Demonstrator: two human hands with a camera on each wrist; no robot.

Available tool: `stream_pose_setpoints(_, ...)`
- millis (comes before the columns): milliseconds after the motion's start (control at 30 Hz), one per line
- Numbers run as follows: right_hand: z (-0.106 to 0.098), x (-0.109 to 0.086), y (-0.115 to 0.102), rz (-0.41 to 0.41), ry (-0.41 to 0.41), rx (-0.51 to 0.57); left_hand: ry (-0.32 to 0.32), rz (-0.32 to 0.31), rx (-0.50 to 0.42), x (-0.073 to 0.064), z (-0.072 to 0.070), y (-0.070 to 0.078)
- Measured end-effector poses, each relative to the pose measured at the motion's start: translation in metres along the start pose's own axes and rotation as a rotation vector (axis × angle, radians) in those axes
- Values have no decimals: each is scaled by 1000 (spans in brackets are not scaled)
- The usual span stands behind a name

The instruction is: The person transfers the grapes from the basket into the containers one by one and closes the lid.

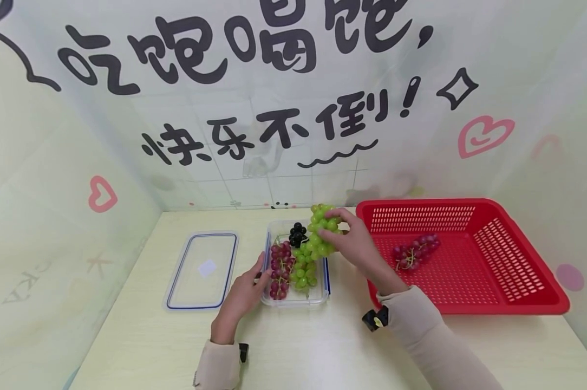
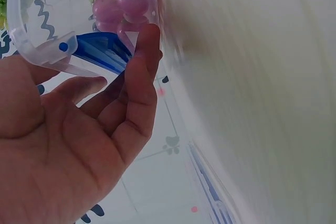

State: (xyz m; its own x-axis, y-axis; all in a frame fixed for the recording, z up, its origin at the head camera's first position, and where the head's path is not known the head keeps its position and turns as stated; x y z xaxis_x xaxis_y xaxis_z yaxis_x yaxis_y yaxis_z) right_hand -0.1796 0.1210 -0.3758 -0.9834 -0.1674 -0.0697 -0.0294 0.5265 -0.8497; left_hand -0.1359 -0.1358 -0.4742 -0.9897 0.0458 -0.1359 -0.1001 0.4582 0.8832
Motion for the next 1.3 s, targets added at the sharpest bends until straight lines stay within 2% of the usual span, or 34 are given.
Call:
stream_pose_setpoints(200,10,0,2,22,-26,19,-8,30,16,0,0,-2)
stream_pose_setpoints(500,22,-2,5,7,-33,-29,-7,29,19,0,-1,-2)
stream_pose_setpoints(700,31,-5,5,29,-59,-12,-3,14,19,1,0,-1)
stream_pose_setpoints(867,39,-6,5,17,-49,-27,0,17,18,1,0,-2)
stream_pose_setpoints(1100,50,-9,7,-8,-61,-30,6,39,19,1,0,0)
stream_pose_setpoints(1300,61,-10,11,9,-100,-14,35,71,11,-1,0,0)
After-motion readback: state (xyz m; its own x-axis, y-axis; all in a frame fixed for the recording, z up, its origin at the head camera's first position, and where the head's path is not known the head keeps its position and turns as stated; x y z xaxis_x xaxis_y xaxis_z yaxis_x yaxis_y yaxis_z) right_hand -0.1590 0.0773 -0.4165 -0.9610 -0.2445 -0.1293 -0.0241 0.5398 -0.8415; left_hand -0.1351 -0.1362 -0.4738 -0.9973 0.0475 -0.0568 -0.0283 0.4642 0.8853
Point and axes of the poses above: each hand's wrist, its own x-axis towards the middle knuckle, its own z-axis out of the palm, y = z × x, the point moved 1 cm from there along x, towards the middle knuckle, and after that the axes turned 15 degrees about -x, right-handed, at the moved point
